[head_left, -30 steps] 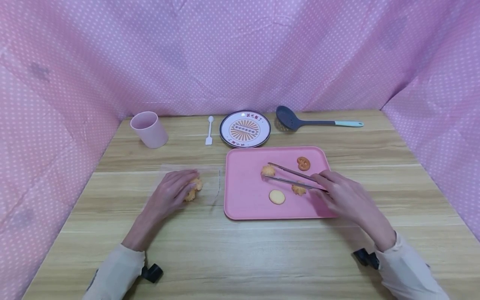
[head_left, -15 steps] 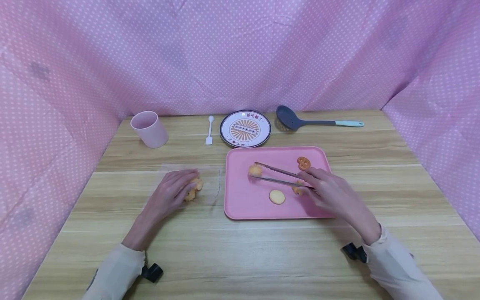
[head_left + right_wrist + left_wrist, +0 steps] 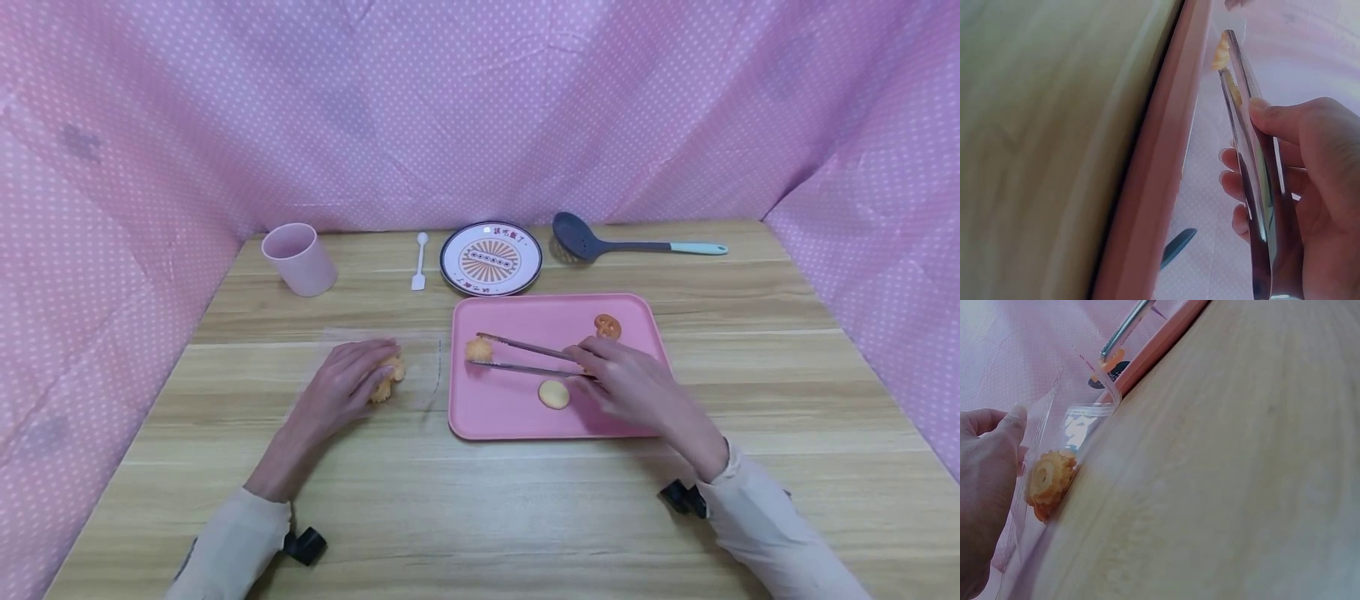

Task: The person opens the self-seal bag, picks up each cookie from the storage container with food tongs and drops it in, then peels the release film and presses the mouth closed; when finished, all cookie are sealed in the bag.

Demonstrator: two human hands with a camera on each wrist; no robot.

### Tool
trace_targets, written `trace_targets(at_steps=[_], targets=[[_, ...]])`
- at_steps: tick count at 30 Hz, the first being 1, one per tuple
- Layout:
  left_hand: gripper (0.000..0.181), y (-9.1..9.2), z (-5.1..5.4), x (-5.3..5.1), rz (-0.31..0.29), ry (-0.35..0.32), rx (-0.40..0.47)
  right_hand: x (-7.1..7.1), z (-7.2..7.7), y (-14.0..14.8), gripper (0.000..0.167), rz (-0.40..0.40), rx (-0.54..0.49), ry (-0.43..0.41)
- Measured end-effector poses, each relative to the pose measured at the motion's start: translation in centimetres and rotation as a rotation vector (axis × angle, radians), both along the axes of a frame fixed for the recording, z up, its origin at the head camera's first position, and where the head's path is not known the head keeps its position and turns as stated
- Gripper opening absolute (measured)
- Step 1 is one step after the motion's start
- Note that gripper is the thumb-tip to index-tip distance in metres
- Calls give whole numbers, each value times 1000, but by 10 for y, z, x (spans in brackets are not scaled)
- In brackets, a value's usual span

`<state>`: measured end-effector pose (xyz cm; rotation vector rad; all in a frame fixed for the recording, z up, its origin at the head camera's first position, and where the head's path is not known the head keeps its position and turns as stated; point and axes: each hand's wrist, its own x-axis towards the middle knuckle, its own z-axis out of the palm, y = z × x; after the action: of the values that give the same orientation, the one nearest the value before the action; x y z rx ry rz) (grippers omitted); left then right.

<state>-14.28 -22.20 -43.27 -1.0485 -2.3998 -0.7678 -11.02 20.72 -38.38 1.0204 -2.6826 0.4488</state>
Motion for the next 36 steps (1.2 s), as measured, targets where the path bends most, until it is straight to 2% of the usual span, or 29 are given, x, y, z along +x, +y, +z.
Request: trace_targets(at_steps=[16,36], targets=[[33,-2,-1,-2,-32,47,21,-2,-3,-30,35,43,-4,-11],[30,-2,-1,-3,-44,58,38,-11,-3,-65,32,84,-12,-63]])
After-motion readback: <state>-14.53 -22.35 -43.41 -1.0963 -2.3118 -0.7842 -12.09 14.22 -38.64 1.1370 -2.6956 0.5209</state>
